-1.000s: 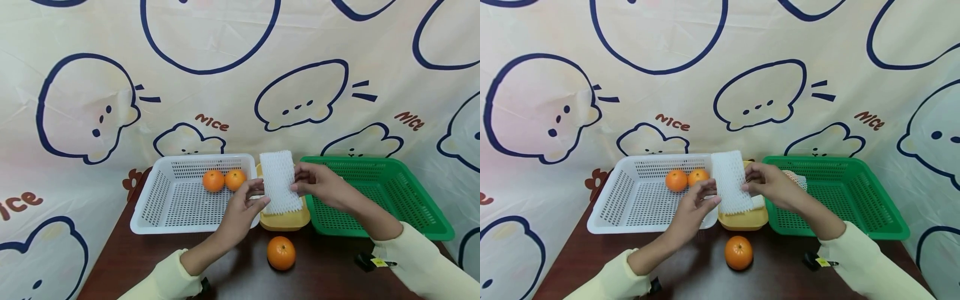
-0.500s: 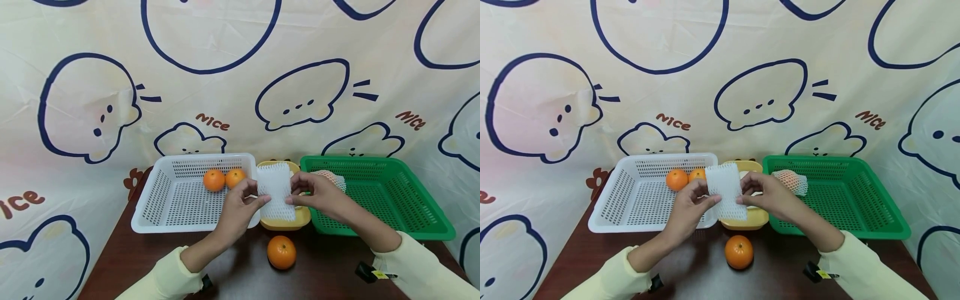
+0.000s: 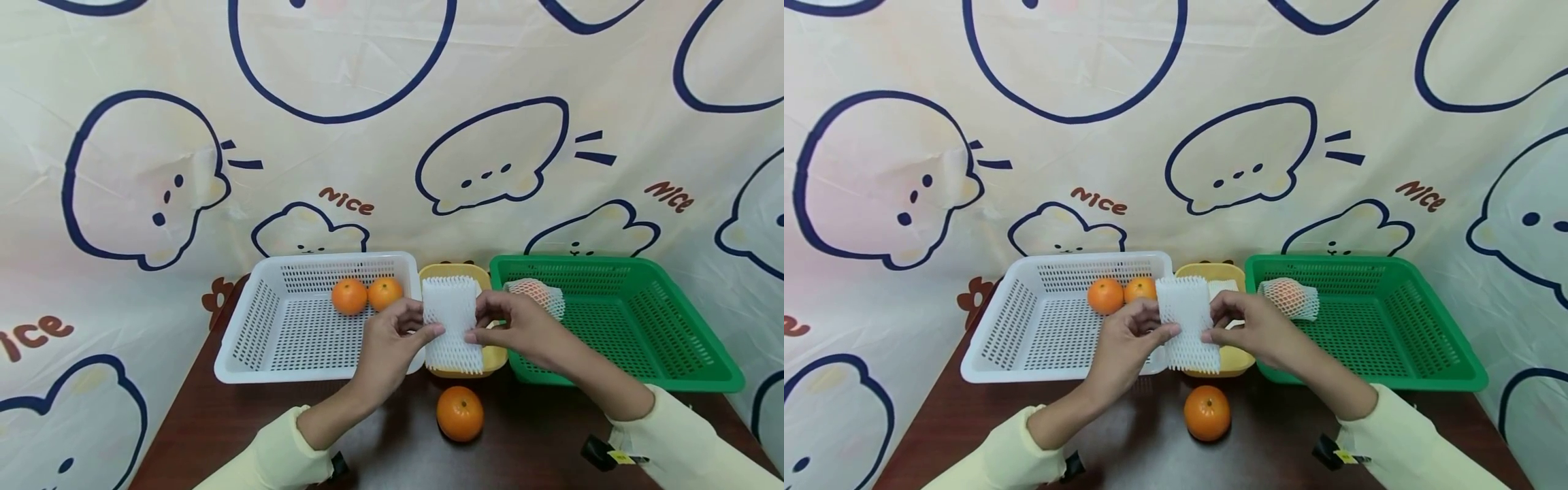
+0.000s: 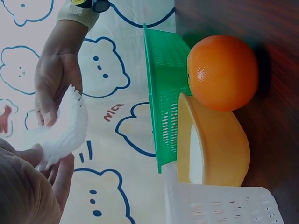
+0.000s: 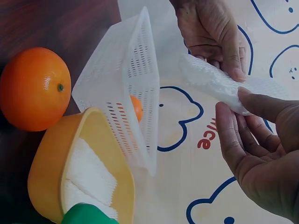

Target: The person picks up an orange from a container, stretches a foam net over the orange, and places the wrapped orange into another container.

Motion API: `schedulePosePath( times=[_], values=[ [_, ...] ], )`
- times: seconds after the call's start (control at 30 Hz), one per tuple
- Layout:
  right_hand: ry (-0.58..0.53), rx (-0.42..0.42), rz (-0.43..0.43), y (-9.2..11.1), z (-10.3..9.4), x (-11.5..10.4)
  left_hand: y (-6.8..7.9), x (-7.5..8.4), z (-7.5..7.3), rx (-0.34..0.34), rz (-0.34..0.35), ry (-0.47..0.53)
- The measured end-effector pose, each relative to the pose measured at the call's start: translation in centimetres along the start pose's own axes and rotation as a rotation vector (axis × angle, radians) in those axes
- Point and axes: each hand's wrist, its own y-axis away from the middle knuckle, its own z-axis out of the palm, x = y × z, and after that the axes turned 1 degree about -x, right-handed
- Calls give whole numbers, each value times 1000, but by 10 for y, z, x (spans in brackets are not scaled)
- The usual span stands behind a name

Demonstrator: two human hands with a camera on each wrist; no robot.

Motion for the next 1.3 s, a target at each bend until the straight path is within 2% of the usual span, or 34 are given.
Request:
schedulePosePath(
  times=[0.23,0.43,0.53,0.7,0.77,0.97,1.03,1.2,1.3],
  values=[
    [-60,-20,-13,3,4,7,2,-3,2,-2,-8,9],
    [-131,-61,-23,8,6,14,3,-6,4,-33,11,24],
    [-178,-115,-29,11,5,18,4,-6,4,-55,27,35],
    [-323,-253,-12,13,1,26,4,-7,3,-84,55,58],
    [-357,-298,13,13,0,29,5,-7,3,-103,83,61],
    [-353,-411,74,13,-4,35,7,-9,3,-175,227,-12],
    [-409,-432,106,12,-3,36,8,-9,4,-192,243,-34],
    [-587,-399,231,11,6,34,8,-10,5,-219,236,-51],
    [-624,-356,279,10,11,33,8,-12,6,-220,263,-80]
  ],
)
